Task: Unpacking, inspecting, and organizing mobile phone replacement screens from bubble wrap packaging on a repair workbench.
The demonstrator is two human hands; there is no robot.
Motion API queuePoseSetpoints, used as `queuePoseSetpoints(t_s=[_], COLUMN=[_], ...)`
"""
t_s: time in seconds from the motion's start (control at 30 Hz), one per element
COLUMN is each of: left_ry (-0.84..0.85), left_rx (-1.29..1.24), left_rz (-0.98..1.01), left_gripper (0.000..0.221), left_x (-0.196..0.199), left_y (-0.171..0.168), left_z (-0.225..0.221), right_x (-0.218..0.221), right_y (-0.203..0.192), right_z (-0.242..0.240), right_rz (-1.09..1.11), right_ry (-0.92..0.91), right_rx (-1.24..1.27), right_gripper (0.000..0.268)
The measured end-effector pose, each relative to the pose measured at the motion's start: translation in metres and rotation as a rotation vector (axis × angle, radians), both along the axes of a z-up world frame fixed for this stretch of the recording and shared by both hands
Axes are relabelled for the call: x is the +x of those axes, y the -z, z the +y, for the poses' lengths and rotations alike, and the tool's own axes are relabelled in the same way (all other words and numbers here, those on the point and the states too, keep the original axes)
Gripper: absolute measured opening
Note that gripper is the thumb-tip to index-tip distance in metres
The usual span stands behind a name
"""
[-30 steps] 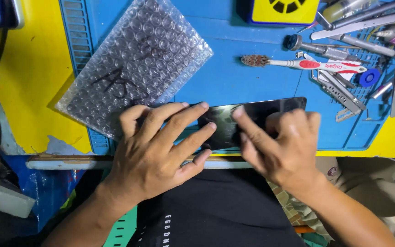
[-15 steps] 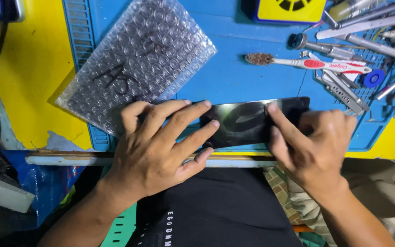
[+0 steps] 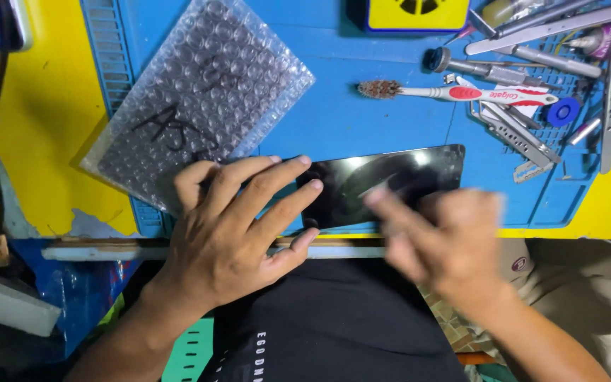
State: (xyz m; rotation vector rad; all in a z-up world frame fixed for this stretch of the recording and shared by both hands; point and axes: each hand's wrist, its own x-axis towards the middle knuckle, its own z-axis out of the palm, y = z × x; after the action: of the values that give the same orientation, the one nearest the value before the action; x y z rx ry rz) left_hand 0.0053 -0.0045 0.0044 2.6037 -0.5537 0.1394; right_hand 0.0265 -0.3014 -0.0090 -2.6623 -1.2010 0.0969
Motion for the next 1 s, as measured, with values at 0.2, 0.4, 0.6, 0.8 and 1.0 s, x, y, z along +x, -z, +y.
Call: queuePoseSetpoints(t_s=[0.2,0.4,0.6,0.8,1.0], left_ry=[0.008,0.047,0.117,0.148,0.150], left_rx=[-0.022,-0.056,-0.048,-0.027,-0.034], left_rz=[-0.008,-0.011,-0.004,-0.008,0.010], left_gripper=[0.039,0.039,0.051,0.050,0.047], left_x=[0.002,0.003,0.016,0.019,0.019], left_y=[-0.004,0.001,0.003,0.004,0.008], left_z=[-0.005,-0.019,-0.041,-0.047,-0.047], right_x=[-0.001,0.002,-0.014,-0.010,-0.018], right_y=[-0.002,0.005,0.005,0.002,0.007], right_z=[0.015,-0.030,-0.031,-0.032,-0.060], right_rz=[-0.015,-0.083,-0.052,-0.067,-0.052], right_ry=[0.102,0.237,0.051,0.178,0.244], right_rx=[0.128,-0.044,-0.031,0.054,-0.083], right_gripper=[0.035,0.037,0.043,0.037,0.042])
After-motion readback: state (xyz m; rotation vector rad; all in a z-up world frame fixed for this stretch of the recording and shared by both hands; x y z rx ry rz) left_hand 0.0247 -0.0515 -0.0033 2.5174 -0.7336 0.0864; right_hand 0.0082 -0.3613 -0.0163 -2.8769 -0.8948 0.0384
